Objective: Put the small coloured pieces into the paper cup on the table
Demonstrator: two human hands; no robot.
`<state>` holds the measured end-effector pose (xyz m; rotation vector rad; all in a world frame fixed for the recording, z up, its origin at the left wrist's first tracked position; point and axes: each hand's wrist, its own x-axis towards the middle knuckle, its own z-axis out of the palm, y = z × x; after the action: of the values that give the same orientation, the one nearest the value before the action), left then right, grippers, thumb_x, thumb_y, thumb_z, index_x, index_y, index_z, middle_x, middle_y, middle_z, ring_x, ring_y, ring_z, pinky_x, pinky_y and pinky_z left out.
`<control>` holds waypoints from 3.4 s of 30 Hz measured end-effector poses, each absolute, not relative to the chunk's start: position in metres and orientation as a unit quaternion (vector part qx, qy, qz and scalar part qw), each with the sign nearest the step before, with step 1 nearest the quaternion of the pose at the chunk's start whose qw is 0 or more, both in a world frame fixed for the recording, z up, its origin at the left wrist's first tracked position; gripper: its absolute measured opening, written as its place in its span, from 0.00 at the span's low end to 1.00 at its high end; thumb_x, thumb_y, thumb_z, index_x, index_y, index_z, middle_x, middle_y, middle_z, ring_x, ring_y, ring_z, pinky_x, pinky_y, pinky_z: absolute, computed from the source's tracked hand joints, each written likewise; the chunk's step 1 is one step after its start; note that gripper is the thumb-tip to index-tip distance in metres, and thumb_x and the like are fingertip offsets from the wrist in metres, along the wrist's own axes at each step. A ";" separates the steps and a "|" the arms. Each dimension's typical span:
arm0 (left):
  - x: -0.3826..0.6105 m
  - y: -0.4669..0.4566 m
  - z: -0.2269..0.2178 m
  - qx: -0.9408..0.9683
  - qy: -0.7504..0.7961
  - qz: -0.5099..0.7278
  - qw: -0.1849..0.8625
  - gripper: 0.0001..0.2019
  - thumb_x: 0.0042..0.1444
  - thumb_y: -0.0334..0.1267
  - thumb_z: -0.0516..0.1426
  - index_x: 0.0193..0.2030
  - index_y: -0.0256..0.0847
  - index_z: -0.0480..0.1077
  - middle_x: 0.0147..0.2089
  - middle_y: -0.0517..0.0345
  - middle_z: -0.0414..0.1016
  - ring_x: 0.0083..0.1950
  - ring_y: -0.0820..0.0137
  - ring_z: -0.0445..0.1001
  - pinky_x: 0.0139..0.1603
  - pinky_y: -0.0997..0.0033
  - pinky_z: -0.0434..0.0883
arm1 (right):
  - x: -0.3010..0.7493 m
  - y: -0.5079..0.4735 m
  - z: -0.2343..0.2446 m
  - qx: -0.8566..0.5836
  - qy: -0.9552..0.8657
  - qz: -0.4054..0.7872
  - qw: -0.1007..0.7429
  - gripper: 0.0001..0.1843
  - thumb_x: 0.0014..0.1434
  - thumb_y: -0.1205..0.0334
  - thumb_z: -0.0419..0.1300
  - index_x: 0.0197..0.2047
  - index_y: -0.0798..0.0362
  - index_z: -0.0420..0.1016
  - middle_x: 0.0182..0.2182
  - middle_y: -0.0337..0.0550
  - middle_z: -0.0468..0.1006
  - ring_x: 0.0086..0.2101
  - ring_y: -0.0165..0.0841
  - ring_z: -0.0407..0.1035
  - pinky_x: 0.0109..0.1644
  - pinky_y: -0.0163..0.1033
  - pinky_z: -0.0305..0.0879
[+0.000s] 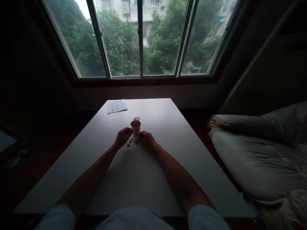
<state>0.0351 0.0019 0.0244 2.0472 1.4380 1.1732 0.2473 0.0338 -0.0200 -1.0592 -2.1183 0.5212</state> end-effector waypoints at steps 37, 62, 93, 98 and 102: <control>-0.006 0.019 0.020 0.786 0.489 0.364 0.102 0.09 0.60 0.31 0.53 0.41 0.39 0.76 0.39 0.56 0.77 0.34 0.74 0.71 0.40 0.73 0.69 | 0.253 0.030 -0.013 -0.397 -0.874 0.114 0.255 0.20 0.57 0.65 0.64 0.54 0.48 0.79 0.43 0.51 0.77 0.42 0.40 0.70 0.46 0.40 0.64; -0.003 -0.024 0.035 0.877 0.430 0.136 0.167 0.12 0.53 0.30 0.56 0.44 0.41 0.71 0.45 0.54 0.72 0.37 0.72 0.70 0.39 0.73 0.67 | 0.250 0.033 -0.022 -0.388 -0.862 0.137 0.297 0.15 0.56 0.64 0.64 0.47 0.51 0.80 0.44 0.50 0.76 0.42 0.36 0.71 0.47 0.39 0.66; 0.015 -0.014 0.032 0.864 0.495 0.070 0.067 0.08 0.58 0.34 0.55 0.44 0.39 0.71 0.44 0.49 0.74 0.41 0.65 0.73 0.41 0.70 0.66 | 0.255 0.038 -0.024 -0.389 -0.845 0.186 0.316 0.10 0.59 0.64 0.63 0.44 0.52 0.81 0.42 0.47 0.75 0.35 0.30 0.70 0.41 0.36 0.66; 0.015 -0.016 0.036 0.861 0.498 0.072 0.073 0.06 0.59 0.35 0.54 0.39 0.39 0.73 0.42 0.51 0.74 0.38 0.68 0.72 0.40 0.71 0.66 | 0.256 0.037 -0.022 -0.390 -0.845 0.190 0.313 0.10 0.59 0.63 0.64 0.45 0.51 0.81 0.42 0.47 0.75 0.35 0.30 0.70 0.40 0.36 0.66; 0.013 -0.016 0.037 0.861 0.498 0.073 0.070 0.07 0.59 0.33 0.54 0.37 0.39 0.74 0.40 0.51 0.73 0.36 0.69 0.71 0.39 0.71 0.65 | 0.256 0.039 -0.023 -0.387 -0.846 0.189 0.314 0.10 0.59 0.64 0.63 0.44 0.52 0.81 0.42 0.47 0.75 0.35 0.31 0.71 0.40 0.36 0.67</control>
<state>0.0129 -0.0162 0.0369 2.5904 1.4981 0.2205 0.2562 0.0386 -0.0233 -1.0195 -2.2311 0.4975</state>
